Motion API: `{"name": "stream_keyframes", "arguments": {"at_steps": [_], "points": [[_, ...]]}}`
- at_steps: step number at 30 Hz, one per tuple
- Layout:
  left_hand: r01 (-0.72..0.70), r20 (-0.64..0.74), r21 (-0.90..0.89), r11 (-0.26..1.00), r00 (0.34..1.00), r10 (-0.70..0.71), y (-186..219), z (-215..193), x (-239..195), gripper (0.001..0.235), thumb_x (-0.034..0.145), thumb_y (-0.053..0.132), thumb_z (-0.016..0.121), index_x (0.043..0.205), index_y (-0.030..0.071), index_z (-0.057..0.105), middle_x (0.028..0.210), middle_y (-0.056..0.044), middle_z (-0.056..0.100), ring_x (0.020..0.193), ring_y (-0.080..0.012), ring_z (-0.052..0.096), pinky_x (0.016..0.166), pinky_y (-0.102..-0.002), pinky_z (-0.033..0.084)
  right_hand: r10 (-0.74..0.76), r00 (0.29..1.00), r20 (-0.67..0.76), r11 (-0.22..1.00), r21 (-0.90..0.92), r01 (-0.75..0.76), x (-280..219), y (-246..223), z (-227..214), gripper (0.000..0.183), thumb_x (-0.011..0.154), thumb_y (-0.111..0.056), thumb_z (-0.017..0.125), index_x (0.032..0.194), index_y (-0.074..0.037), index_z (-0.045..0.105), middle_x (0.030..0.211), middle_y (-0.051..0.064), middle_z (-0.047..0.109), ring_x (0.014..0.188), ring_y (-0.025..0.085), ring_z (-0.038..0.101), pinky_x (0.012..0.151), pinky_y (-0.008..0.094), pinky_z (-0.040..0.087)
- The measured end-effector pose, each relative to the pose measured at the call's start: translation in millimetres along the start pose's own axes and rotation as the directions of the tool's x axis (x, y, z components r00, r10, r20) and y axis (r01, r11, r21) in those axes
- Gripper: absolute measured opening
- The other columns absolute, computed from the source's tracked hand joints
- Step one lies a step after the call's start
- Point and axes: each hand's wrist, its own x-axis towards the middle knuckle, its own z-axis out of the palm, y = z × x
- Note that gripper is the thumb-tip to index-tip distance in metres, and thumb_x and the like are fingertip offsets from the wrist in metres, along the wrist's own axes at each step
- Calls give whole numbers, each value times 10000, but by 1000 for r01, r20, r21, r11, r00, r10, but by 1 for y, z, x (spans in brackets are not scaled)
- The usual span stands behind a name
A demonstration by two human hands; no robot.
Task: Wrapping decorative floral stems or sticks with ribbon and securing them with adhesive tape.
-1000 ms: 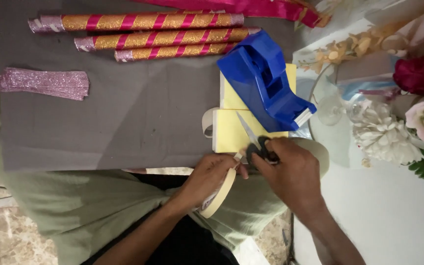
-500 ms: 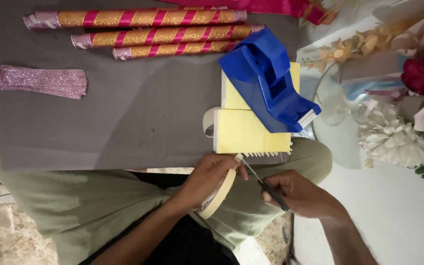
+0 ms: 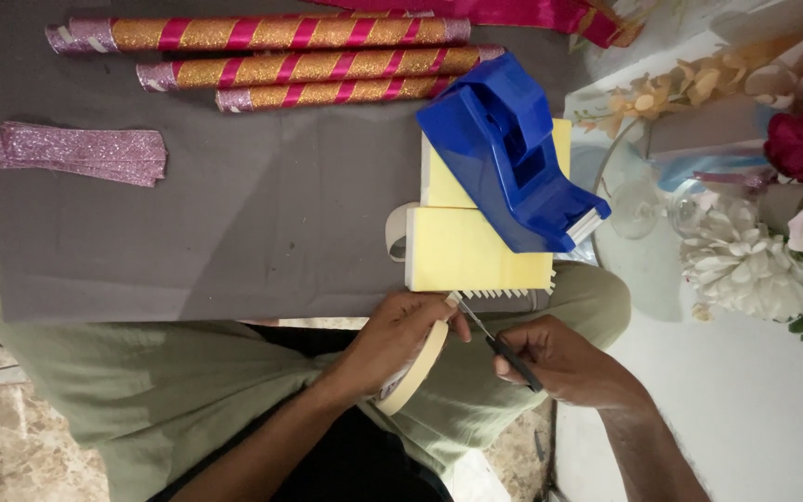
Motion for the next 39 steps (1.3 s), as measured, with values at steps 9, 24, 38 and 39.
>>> {"name": "stream_keyframes", "arguments": {"at_steps": [9,24,38,39], "points": [[23,0,-30,999,1000,-23,-2,0,0,400,1018,263,530,819,-11,744,652,-43,522,575,-118,442,567,-274,348,-6,999,-38,999,-40,4,1,5,0,387,845,-338,818,634,-45,678,529,-8,494,469,96,343,451,289,228],[46,34,-26,999,998,-45,4,-1,-3,380,1007,213,512,838,-22,759,646,-32,485,573,-113,409,556,-268,325,-3,999,-40,999,-53,1,-4,2,0,239,842,-144,815,656,-21,730,530,8,565,480,104,390,468,280,265],[56,92,28,998,994,-58,17,3,-15,337,939,190,524,821,-2,774,691,-72,575,637,-140,491,607,-260,374,-80,996,23,994,-78,82,-14,2,3,412,803,-406,836,633,-57,697,536,-1,560,508,106,376,497,286,251],[66,92,24,997,993,-68,16,3,-16,342,951,196,528,831,-6,777,668,-66,562,619,-135,490,587,-260,368,-98,995,3,992,-78,98,-14,4,3,390,794,-377,850,635,-50,708,533,3,567,490,101,374,477,278,246]]}}
